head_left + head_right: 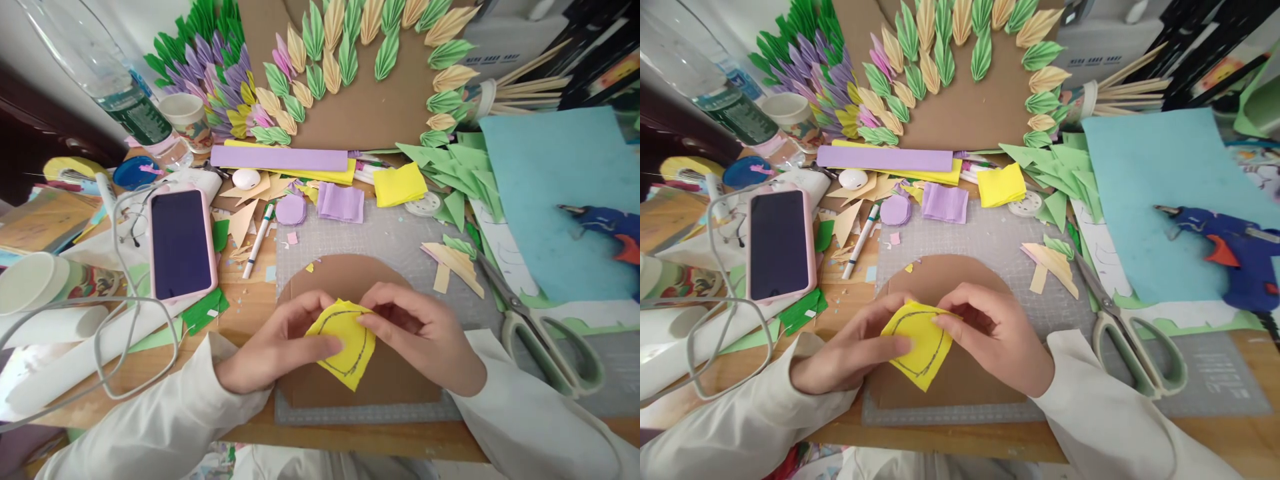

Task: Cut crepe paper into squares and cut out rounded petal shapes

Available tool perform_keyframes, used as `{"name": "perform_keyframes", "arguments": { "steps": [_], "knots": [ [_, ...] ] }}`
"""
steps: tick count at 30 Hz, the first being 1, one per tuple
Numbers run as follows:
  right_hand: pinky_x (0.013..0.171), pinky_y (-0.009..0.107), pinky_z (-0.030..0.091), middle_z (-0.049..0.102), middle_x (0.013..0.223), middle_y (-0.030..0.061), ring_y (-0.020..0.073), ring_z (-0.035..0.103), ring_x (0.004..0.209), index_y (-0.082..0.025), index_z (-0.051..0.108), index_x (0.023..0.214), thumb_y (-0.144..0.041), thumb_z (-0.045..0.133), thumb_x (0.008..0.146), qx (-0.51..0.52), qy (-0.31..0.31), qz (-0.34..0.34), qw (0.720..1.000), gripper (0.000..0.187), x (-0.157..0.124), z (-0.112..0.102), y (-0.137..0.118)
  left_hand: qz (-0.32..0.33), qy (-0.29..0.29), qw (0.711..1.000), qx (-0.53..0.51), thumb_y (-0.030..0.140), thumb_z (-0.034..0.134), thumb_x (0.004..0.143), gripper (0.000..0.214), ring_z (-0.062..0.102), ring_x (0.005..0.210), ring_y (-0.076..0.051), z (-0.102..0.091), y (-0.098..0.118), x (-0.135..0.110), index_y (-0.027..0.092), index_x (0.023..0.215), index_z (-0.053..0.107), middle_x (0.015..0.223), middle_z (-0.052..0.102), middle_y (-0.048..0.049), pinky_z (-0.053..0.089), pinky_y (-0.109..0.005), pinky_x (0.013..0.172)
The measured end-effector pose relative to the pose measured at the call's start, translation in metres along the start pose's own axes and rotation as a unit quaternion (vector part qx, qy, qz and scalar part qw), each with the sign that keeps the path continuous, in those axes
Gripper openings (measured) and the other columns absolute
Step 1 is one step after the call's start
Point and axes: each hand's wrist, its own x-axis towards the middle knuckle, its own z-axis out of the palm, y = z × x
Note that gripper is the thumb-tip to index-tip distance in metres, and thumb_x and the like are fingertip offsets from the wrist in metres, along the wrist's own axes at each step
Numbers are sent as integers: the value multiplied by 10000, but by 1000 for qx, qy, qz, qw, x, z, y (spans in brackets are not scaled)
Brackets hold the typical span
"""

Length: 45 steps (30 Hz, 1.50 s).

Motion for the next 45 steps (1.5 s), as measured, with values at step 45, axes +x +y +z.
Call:
{"name": "perform_keyframes", "arguments": {
  "steps": [45],
  "knots": [
    [684, 263, 525, 723, 880, -7, 138, 665, 779, -270, 675, 923, -129, 595, 902, -133, 114, -75, 982, 164, -5, -2, 0, -71, -10, 992, -102, 474, 520, 937, 495, 700, 1002, -298, 9, -13, -3, 58, 1165, 662, 1045, 736, -194, 478, -435, 974]
  ]
}}
